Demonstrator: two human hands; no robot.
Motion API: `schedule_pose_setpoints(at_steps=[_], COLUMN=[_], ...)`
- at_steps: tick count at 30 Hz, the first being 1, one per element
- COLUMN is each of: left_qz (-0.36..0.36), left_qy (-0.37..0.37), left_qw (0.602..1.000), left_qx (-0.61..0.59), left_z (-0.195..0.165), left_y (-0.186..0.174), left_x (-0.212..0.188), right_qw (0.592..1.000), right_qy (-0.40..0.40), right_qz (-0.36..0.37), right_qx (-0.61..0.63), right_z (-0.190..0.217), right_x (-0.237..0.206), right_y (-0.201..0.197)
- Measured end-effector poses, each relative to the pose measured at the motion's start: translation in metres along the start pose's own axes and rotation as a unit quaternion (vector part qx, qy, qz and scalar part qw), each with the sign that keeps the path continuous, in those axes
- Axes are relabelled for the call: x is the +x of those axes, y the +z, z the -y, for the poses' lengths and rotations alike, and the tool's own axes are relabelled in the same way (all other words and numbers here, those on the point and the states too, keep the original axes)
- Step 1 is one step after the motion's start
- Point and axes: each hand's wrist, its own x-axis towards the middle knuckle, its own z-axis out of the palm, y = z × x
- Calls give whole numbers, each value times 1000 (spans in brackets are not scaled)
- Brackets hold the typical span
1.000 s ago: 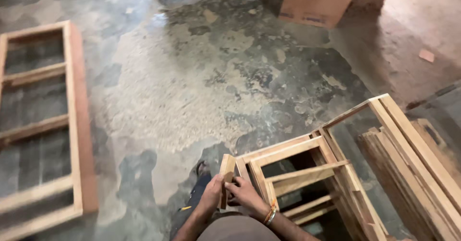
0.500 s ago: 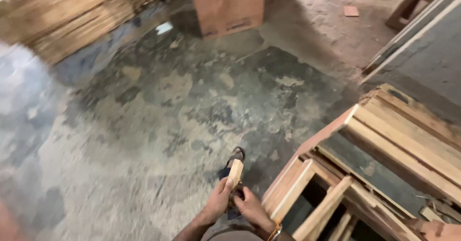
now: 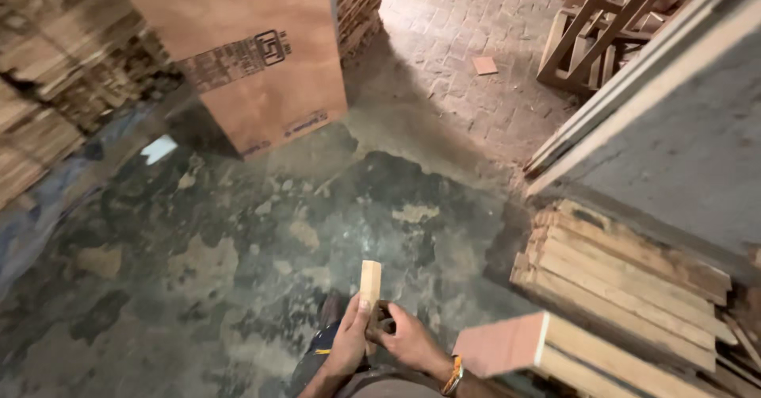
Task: The person sorts wooden blocks and offcuts on a workbench beside a table saw, moving pieces aside and aligning them. The person then carries long wooden planks across the workshop and places them onto a large stack of lumber before returning to the saw bench to continue handling pieces.
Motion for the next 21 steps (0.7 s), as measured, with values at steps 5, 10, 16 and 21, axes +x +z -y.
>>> schedule_pose_setpoints(at_steps=[5, 10, 16, 21], left_qz=[23, 39, 118, 86], left_qy=[-30, -69, -46, -75], left_qw=[999, 996, 987, 989], left_qx=[-26, 42, 98, 89], left_z=[-19, -128, -272, -263], left_y=[32, 70, 163, 210], left_x=[212, 429, 636, 817], right_qw=[991, 989, 957, 955], right_qy=[58, -29, -32, -34], right_qz=[-37, -146, -210, -229], right_qx=[116, -26, 199, 183], right_z=[-1, 50, 147, 137], right_x=[172, 361, 503, 640], right_y=[-101, -218, -365, -486])
